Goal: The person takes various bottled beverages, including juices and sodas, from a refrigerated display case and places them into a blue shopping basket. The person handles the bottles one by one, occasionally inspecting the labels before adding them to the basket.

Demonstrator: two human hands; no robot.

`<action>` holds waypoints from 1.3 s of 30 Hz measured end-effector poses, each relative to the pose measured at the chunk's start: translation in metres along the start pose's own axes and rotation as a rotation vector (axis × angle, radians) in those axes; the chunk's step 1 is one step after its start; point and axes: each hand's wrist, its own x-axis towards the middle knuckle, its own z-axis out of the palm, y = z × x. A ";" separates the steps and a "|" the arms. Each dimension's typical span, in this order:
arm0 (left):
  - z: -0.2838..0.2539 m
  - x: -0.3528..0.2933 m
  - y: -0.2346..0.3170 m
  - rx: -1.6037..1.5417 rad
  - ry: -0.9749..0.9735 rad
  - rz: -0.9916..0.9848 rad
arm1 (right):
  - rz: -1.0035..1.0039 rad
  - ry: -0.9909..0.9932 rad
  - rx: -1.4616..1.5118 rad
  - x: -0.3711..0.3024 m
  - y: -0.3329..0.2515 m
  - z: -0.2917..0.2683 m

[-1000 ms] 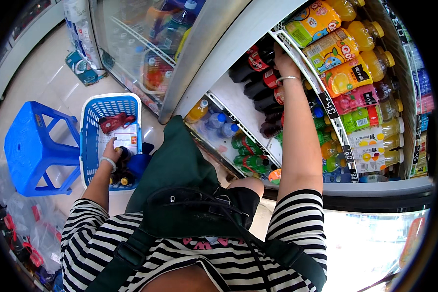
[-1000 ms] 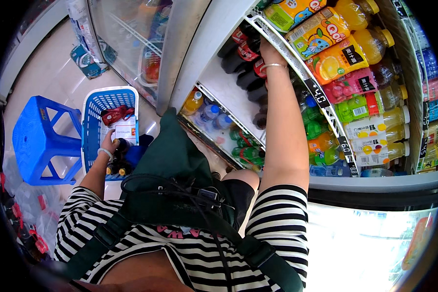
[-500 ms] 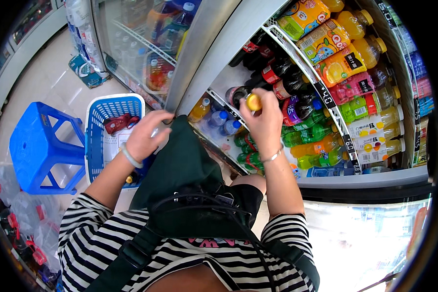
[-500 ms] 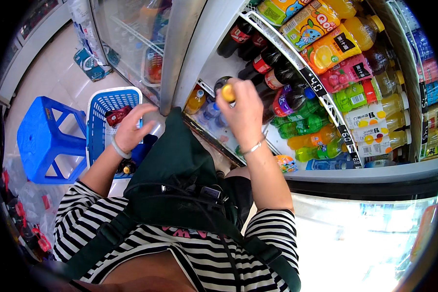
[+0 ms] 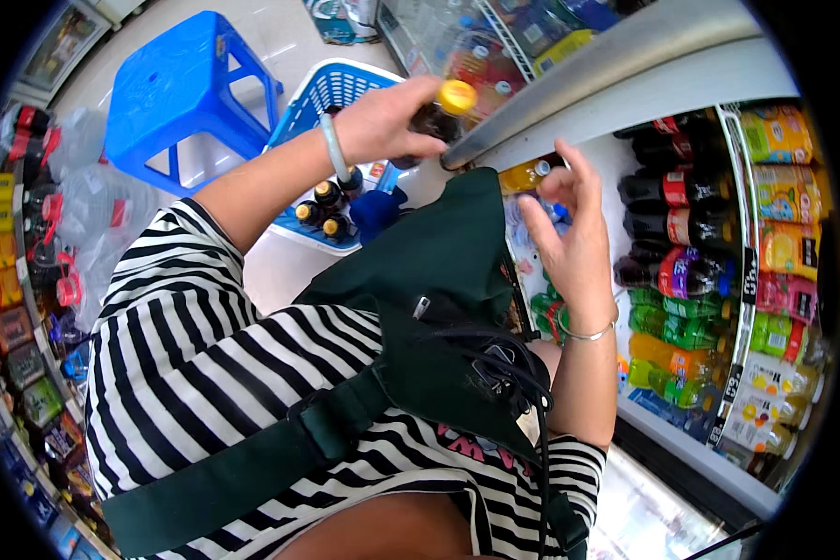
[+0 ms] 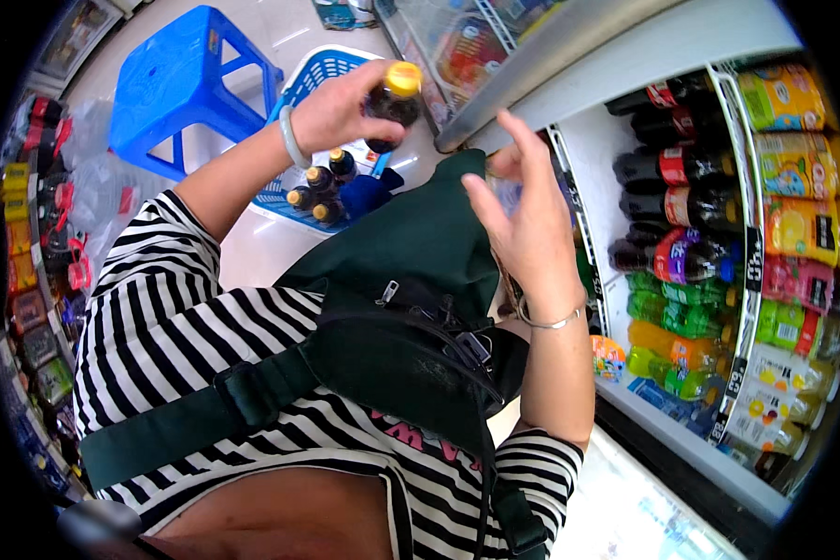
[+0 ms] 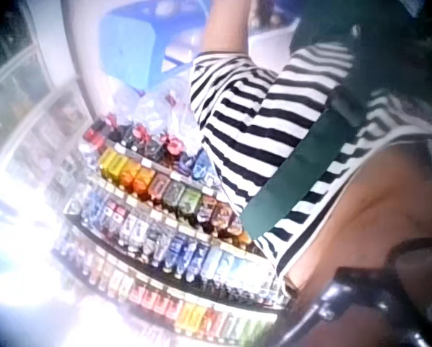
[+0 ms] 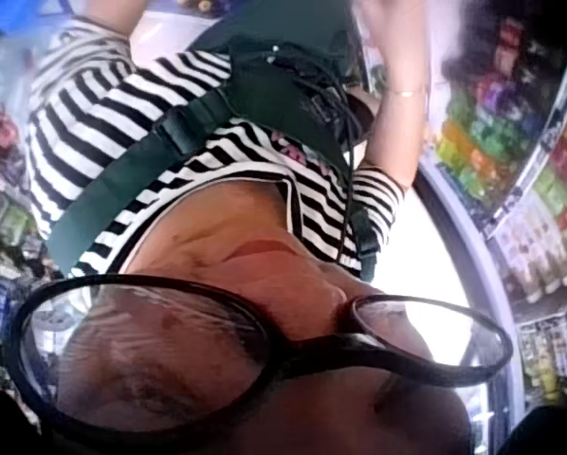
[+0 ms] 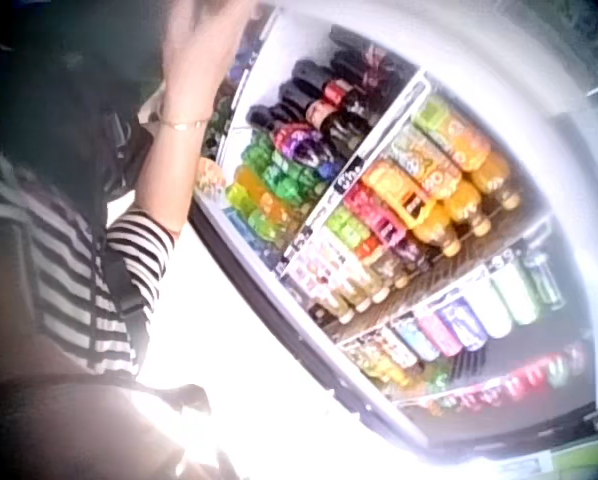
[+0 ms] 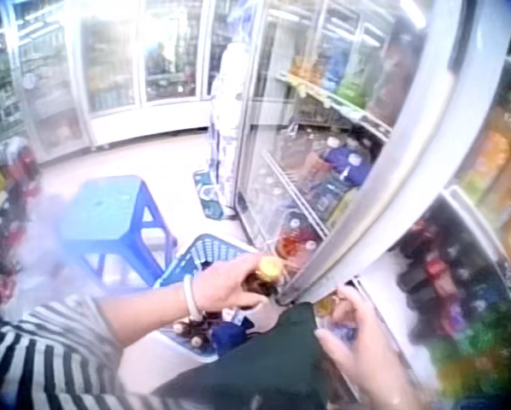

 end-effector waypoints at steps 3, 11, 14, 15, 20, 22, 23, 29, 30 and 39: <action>-0.003 -0.026 -0.051 0.065 0.094 -0.309 | 0.066 -0.055 -0.017 -0.016 0.025 0.003; 0.035 -0.109 -0.185 0.166 0.177 -0.845 | 0.316 -0.063 0.004 -0.049 0.059 0.007; 0.061 -0.135 -0.199 0.131 0.143 -0.951 | 0.377 -0.058 -0.021 -0.055 0.066 0.007; 0.070 -0.143 -0.202 0.142 0.125 -0.992 | 0.398 -0.063 -0.030 -0.055 0.068 0.007; 0.106 -0.174 -0.210 0.123 -0.046 -1.048 | 0.422 -0.058 -0.079 -0.058 0.073 0.011; 0.113 -0.183 -0.218 0.135 -0.116 -1.058 | 0.433 -0.065 -0.051 -0.059 0.076 0.011; 0.113 -0.180 -0.218 0.140 -0.150 -1.056 | 0.438 -0.062 -0.039 -0.059 0.077 0.012; 0.104 -0.151 -0.221 0.206 -0.514 -0.926 | 0.459 -0.020 -0.114 -0.067 0.088 0.004; 0.113 -0.163 -0.238 0.186 -0.481 -0.934 | 0.427 0.028 -0.090 -0.066 0.091 -0.003; 0.106 -0.157 -0.229 0.244 -0.348 -0.891 | 0.240 0.459 -0.337 0.017 0.123 -0.115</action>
